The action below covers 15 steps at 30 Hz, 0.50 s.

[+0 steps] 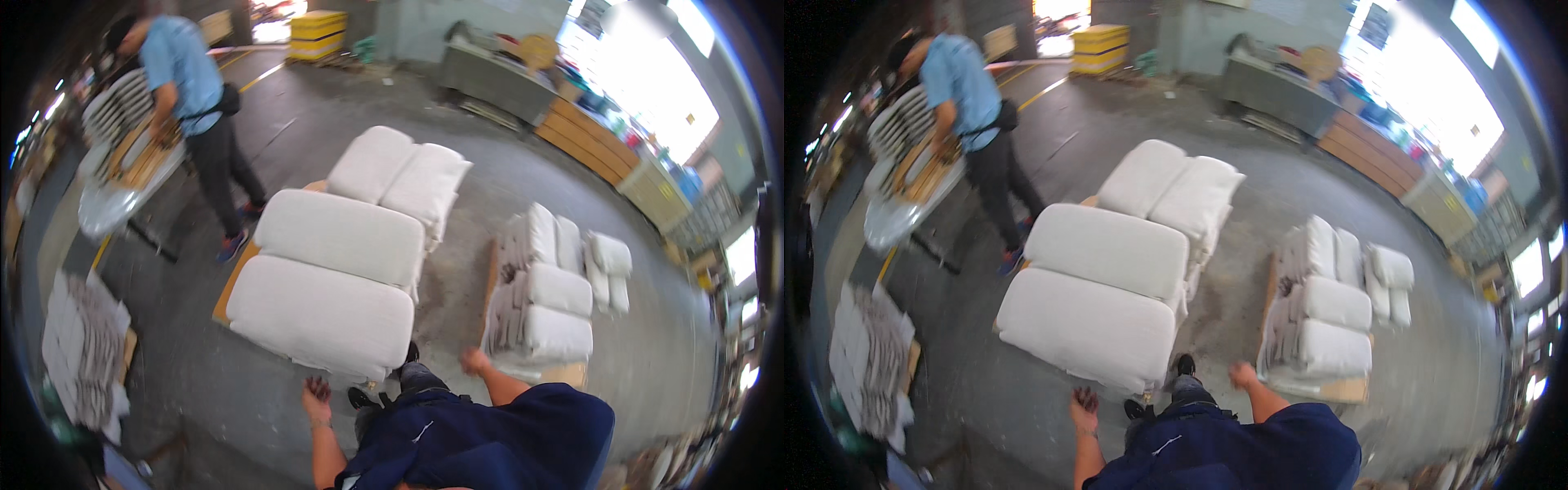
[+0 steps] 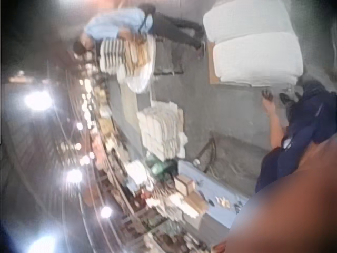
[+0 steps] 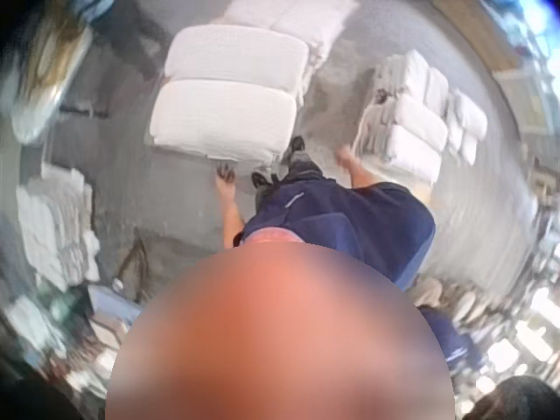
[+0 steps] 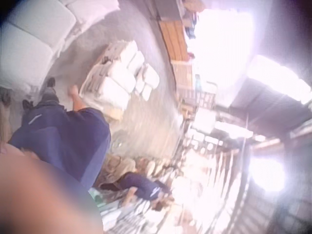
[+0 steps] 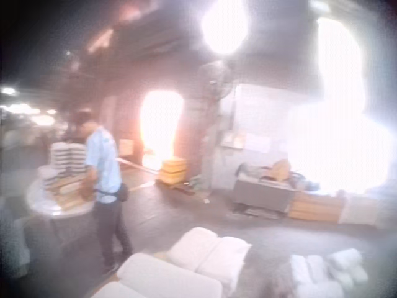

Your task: The person handles a white cushion, folds and aligns its fabric edges, and uses a staple gun to secure the fabric. They also use pliers and scissors to trim and adjust the material while working at a blue table in a workshop.

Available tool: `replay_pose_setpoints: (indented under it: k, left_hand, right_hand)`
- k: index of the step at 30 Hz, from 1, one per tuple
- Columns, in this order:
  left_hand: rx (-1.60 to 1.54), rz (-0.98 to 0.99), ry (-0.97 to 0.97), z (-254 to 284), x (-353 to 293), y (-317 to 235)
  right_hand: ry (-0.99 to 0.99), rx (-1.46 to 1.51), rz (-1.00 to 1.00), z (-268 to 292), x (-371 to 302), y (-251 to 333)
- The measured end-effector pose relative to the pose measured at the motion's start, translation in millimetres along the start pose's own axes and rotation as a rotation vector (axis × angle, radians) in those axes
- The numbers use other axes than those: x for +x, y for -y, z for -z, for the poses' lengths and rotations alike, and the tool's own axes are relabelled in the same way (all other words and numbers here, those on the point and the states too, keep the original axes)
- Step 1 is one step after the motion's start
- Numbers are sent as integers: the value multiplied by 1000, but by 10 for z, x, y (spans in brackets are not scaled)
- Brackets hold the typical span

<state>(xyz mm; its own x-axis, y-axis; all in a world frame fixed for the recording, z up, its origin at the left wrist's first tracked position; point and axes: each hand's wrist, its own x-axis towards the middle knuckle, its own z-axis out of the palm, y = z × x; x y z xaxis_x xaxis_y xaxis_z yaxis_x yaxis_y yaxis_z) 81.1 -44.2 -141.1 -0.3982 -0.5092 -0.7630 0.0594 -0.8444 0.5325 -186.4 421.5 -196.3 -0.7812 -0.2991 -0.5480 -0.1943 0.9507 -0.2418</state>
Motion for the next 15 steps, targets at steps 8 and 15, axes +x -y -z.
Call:
replay_pose_setpoints:
  k: [8, 15]
  left_hand:
    - [1071, 252, -85, 1771, 155, 295]
    - [1831, 156, 820, 1124, 269, 320]
  right_hand:
    - [286, 389, 35, -1742, -2797, 213]
    - [221, 921, -540, -1947, -3049, 705]
